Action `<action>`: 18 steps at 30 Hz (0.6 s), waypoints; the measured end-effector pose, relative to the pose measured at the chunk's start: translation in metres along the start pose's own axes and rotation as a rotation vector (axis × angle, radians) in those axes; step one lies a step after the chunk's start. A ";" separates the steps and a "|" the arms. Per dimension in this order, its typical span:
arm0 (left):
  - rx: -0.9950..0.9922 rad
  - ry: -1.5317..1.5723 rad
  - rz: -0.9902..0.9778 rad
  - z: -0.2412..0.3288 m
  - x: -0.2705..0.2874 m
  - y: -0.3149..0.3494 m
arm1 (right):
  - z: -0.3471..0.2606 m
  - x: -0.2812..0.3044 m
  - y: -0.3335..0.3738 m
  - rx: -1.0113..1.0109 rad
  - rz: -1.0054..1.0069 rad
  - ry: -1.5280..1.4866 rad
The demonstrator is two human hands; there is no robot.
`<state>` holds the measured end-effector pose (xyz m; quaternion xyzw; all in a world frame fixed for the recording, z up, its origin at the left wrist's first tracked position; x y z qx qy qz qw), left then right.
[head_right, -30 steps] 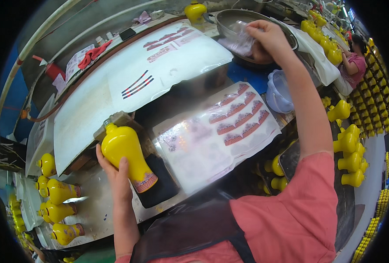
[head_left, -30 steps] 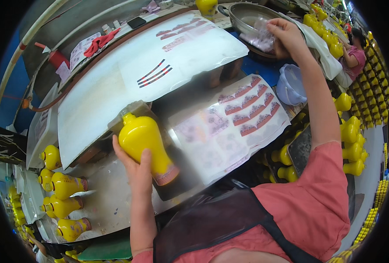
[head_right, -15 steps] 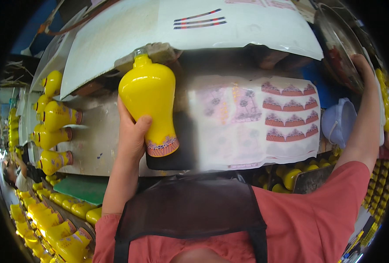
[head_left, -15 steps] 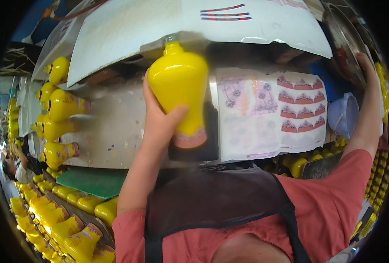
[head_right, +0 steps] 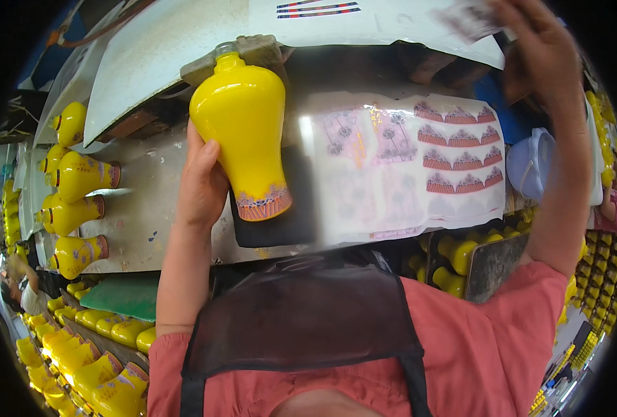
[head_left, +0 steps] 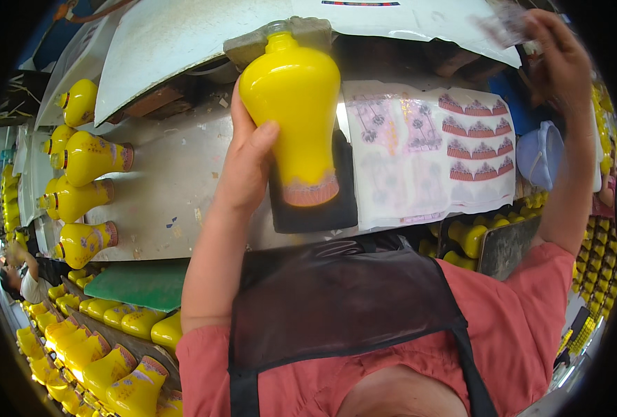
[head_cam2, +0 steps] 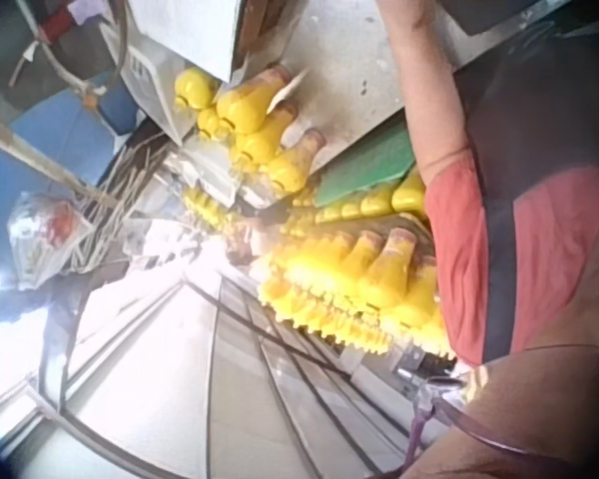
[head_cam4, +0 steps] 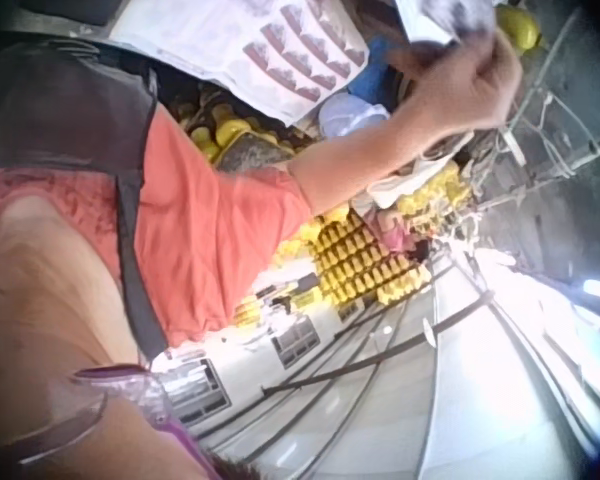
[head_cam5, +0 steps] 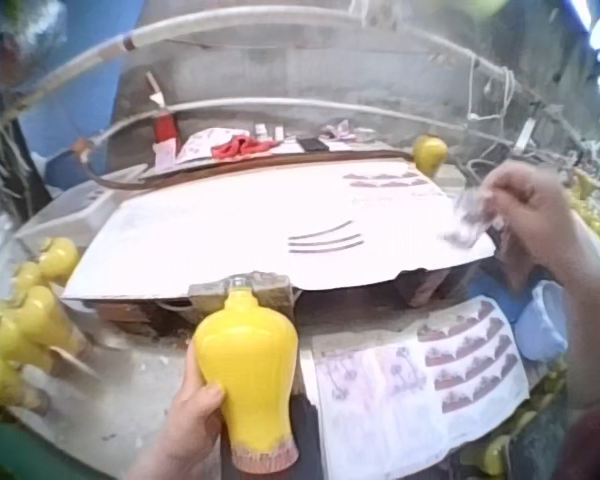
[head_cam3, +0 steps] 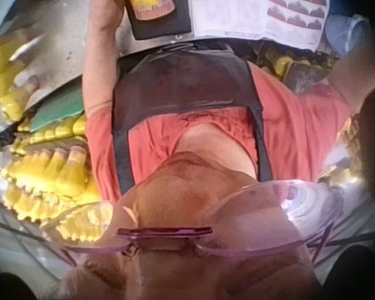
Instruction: The person holds a yellow vase and rubs its surface with a small brown abrasive pad. They rotate the vase to treat different sides, then place it down and pick up another yellow vase to repeat the same rubbing process.
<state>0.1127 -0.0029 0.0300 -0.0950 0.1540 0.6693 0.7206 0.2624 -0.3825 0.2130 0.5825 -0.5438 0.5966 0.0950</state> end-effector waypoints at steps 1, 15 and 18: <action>0.023 0.044 -0.040 0.001 0.000 -0.001 | -0.019 -0.018 0.010 -0.110 -0.151 -0.179; -0.062 -0.188 0.019 0.010 -0.010 0.008 | -0.193 -0.162 0.016 -0.085 -0.370 -0.596; -0.035 -0.128 0.029 0.003 -0.011 0.005 | -0.192 -0.159 0.010 -0.060 -0.302 -0.411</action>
Point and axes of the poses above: each hand's wrist, its own y-axis away from the middle knuckle, its own x-axis out of the back of the hand, z = x × y, the point moved 5 cm from there along -y, towards the middle knuckle, and after that the axes turned 2 degrees about -y, right-handed, at the moved point
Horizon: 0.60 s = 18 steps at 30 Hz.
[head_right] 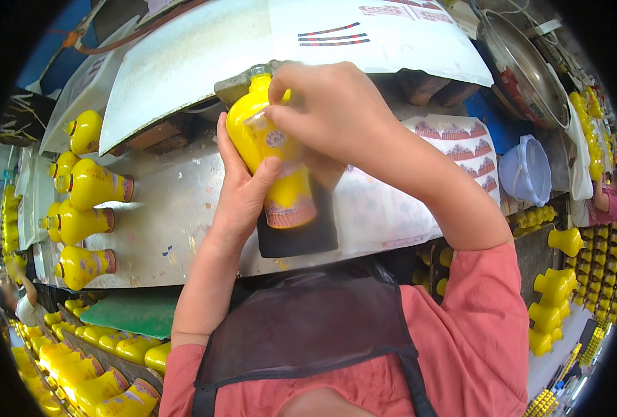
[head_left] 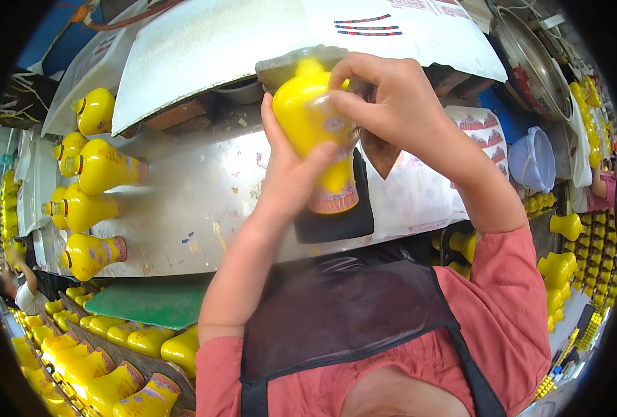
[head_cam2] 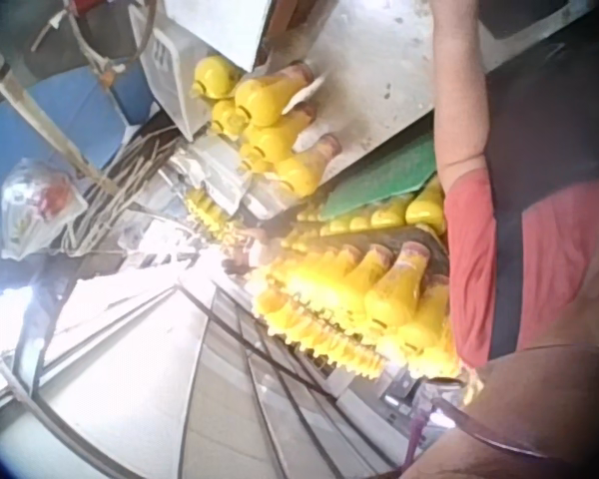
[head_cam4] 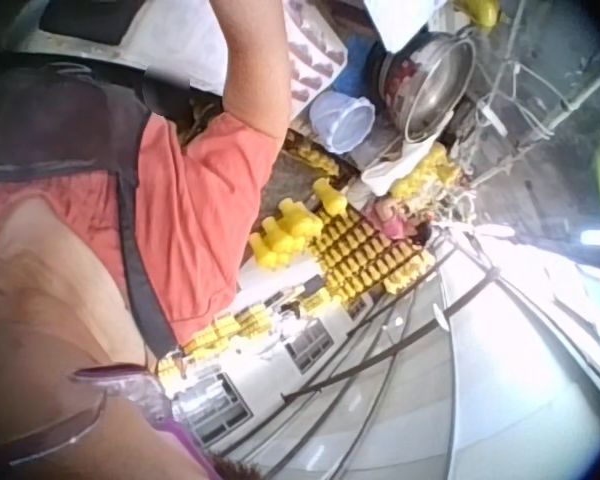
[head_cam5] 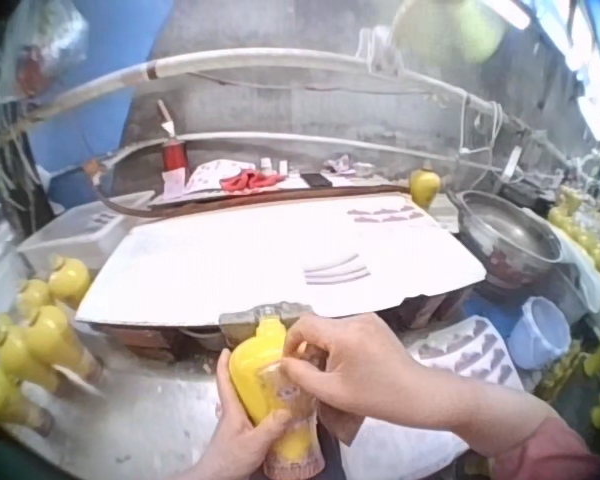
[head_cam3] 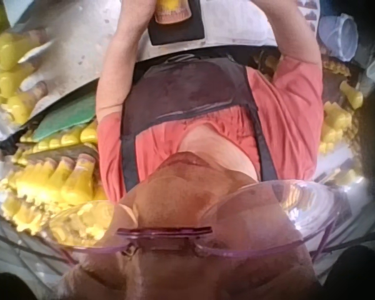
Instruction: The person holds a yellow vase and rubs its surface with a small brown abrasive pad. They rotate the vase to treat different sides, then place it down and pick up another yellow vase to repeat the same rubbing process.
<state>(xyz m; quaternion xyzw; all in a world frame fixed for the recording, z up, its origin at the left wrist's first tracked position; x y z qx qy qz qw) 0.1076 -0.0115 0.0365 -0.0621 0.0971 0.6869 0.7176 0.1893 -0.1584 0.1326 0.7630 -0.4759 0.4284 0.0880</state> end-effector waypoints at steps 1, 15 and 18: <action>0.009 0.012 -0.005 -0.003 0.000 -0.001 | -0.001 0.002 -0.004 0.004 0.031 0.064; -0.019 -0.006 -0.027 -0.006 0.005 -0.003 | -0.002 -0.006 -0.032 0.075 0.111 0.191; -0.039 -0.041 -0.021 -0.007 0.008 -0.003 | 0.017 -0.010 -0.048 -0.185 -0.024 0.070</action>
Point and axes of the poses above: each hand's wrist, its own y-axis away from the middle knuckle, its own x-axis out of the back of the hand, z = x × y, the point moved 5 cm from there along -y, towards the middle knuckle, and after that the axes turned 2 degrees about -y, right-handed, at the moved point
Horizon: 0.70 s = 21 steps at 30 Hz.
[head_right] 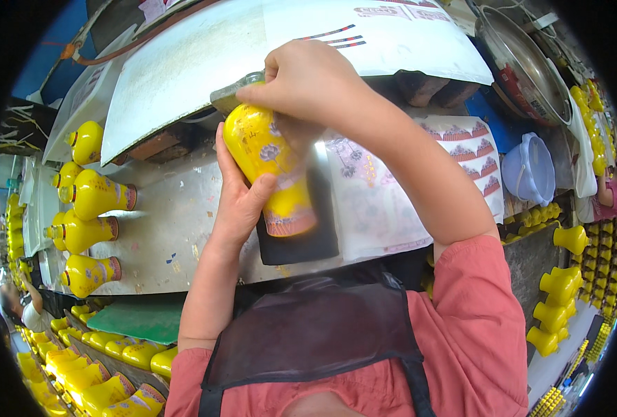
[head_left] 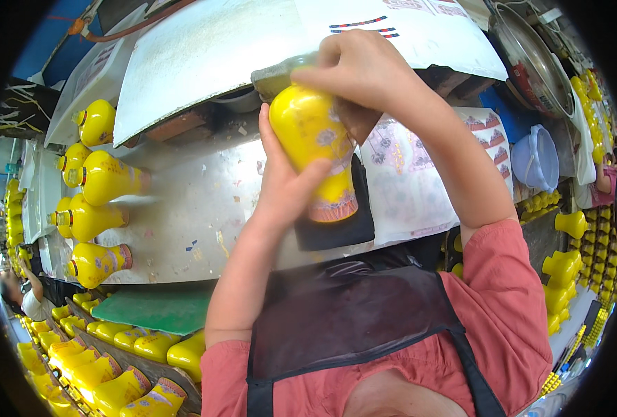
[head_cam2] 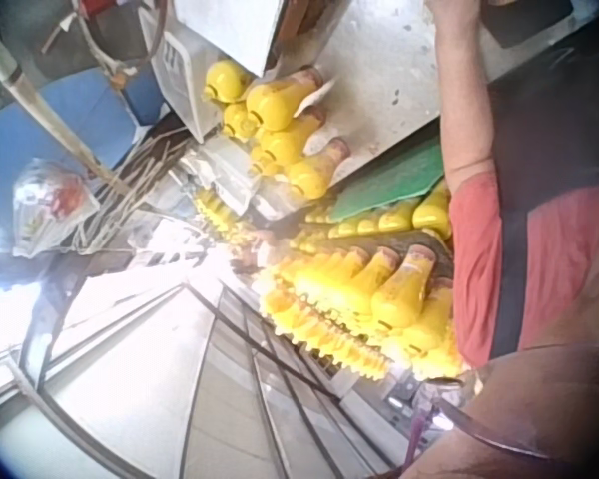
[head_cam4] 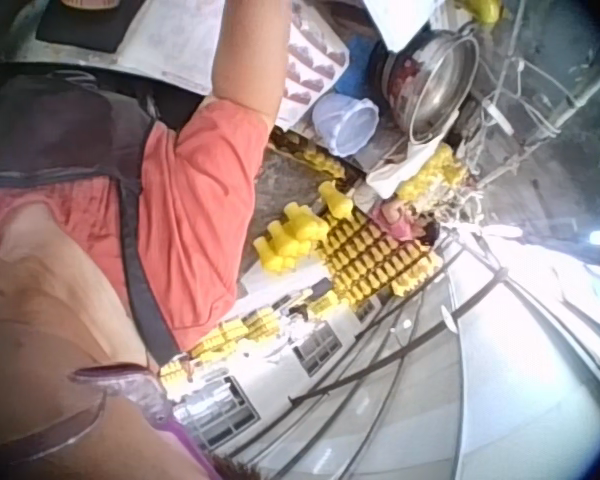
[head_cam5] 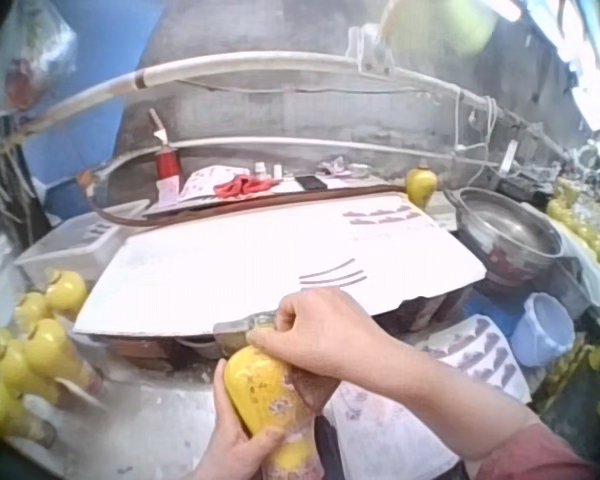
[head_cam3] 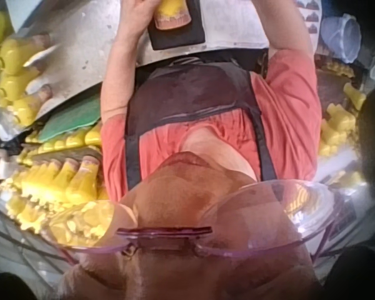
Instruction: The person holds a yellow vase and rubs its surface with a small brown abrasive pad. They rotate the vase to treat different sides, then place it down and pick up another yellow vase to repeat the same rubbing process.
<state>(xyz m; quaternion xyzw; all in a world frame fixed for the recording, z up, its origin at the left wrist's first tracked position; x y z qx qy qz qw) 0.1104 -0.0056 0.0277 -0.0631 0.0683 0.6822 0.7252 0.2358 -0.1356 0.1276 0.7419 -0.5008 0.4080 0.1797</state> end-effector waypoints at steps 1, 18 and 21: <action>-0.016 -0.016 -0.002 -0.001 0.001 0.000 | 0.004 0.002 -0.004 -0.043 -0.021 -0.020; -0.587 -1.055 0.112 0.036 0.009 -0.010 | 0.046 -0.059 0.103 -0.191 -0.041 -0.673; -0.629 -1.014 0.072 0.033 0.013 -0.012 | 0.048 -0.059 0.104 -0.199 -0.079 -0.711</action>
Point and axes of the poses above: each hand's wrist, its own y-axis away from the middle knuckle, its own x-axis out of the back of the hand, z = x × y, the point moved 5 cm from there along -y, towards the middle knuckle, and after that the axes turned 2 degrees about -y, right-handed, at the moved point
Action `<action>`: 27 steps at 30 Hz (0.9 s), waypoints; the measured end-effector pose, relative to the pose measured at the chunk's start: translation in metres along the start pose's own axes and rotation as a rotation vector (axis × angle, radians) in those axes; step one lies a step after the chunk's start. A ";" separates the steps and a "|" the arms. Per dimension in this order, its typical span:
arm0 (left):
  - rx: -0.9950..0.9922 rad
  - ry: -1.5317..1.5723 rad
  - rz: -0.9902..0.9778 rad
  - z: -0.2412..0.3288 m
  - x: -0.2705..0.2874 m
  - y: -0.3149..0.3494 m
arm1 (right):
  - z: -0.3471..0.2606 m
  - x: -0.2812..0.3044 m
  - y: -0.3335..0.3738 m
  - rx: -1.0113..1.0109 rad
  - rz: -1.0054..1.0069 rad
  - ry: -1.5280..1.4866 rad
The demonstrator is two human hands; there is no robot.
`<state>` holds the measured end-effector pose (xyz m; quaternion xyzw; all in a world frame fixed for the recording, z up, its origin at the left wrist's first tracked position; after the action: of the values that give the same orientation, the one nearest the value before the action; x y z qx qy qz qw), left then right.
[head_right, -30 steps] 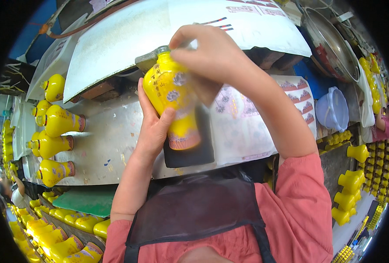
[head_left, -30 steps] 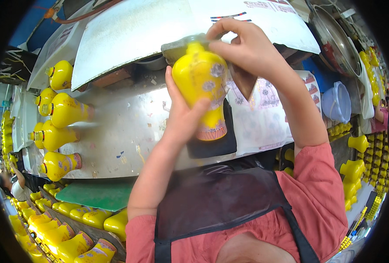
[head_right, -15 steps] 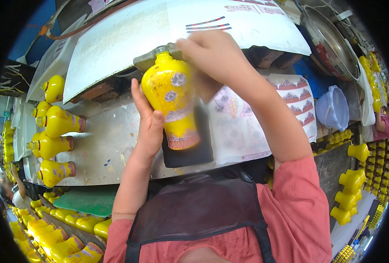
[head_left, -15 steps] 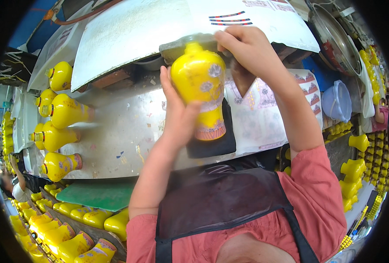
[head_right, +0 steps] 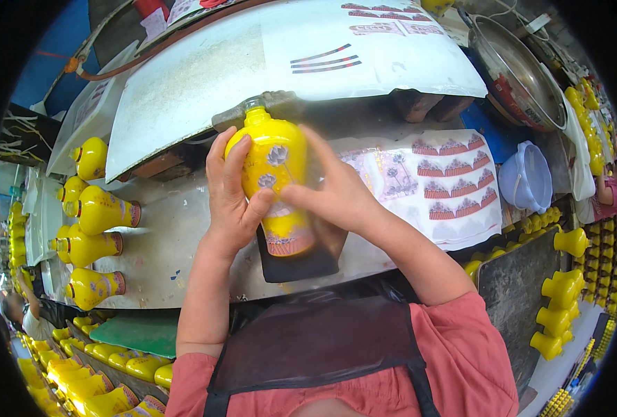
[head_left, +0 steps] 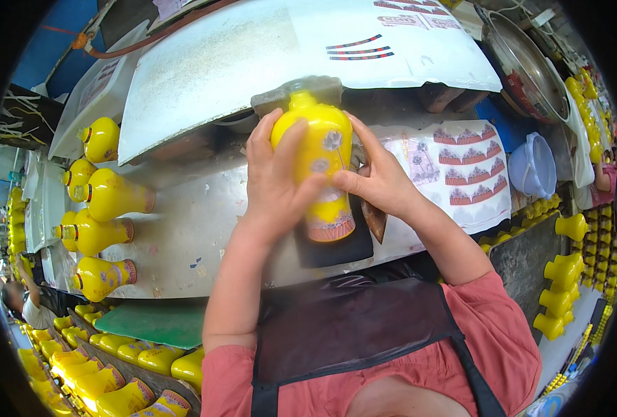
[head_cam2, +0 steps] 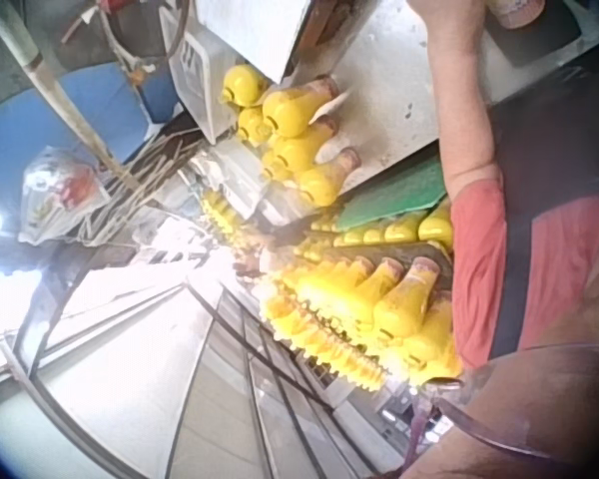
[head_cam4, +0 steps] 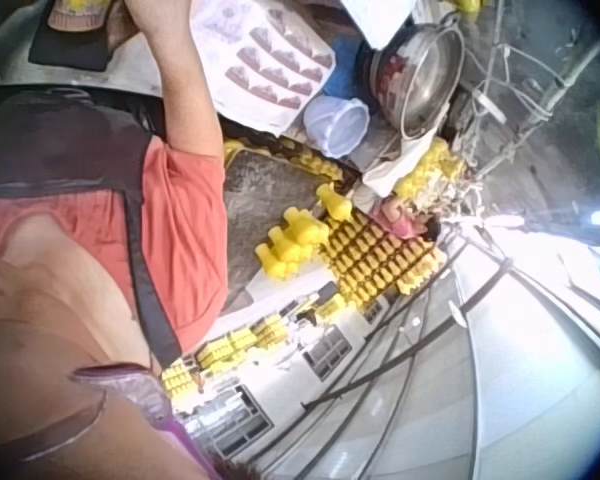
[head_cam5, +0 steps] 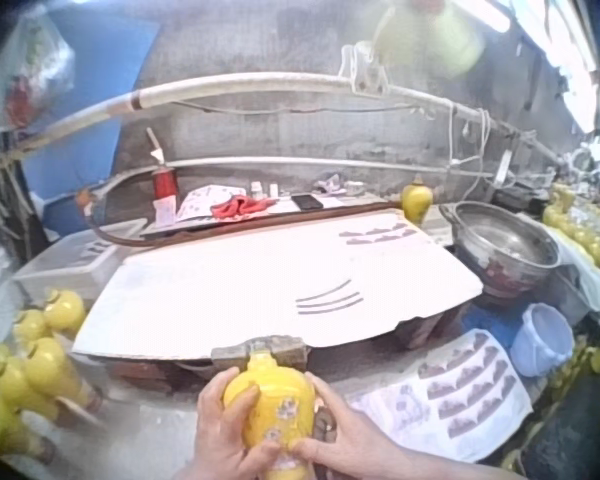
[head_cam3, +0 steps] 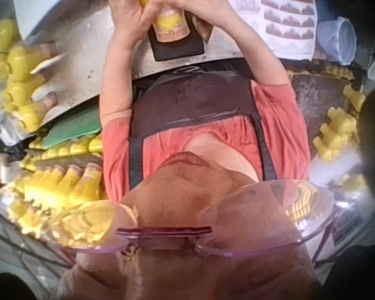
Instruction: The person holds a yellow vase and rubs its surface with a small brown abrasive pad. They rotate the vase to treat different sides, then place it down and pick up another yellow vase to repeat the same rubbing process.
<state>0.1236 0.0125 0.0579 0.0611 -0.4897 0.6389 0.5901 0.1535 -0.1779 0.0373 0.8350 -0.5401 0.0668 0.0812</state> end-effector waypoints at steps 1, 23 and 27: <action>0.001 0.002 -0.007 -0.002 0.000 0.000 | 0.000 0.001 0.000 0.001 -0.013 -0.004; 0.000 0.275 0.107 -0.006 -0.008 0.011 | -0.001 0.002 0.009 0.119 -0.023 0.024; -0.034 0.112 0.068 0.000 -0.009 0.011 | 0.002 -0.005 0.009 0.120 0.039 0.081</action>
<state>0.1170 0.0077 0.0458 -0.0013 -0.4686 0.6525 0.5956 0.1434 -0.1772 0.0352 0.8243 -0.5476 0.1346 0.0514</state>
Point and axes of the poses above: each hand's wrist, its own y-axis away from the middle knuckle, its own x-axis out of the back of the hand, z = x × y, the point moved 5 cm from there along -y, towards the middle knuckle, and after that the axes turned 2 degrees about -y, right-handed, at the moved point
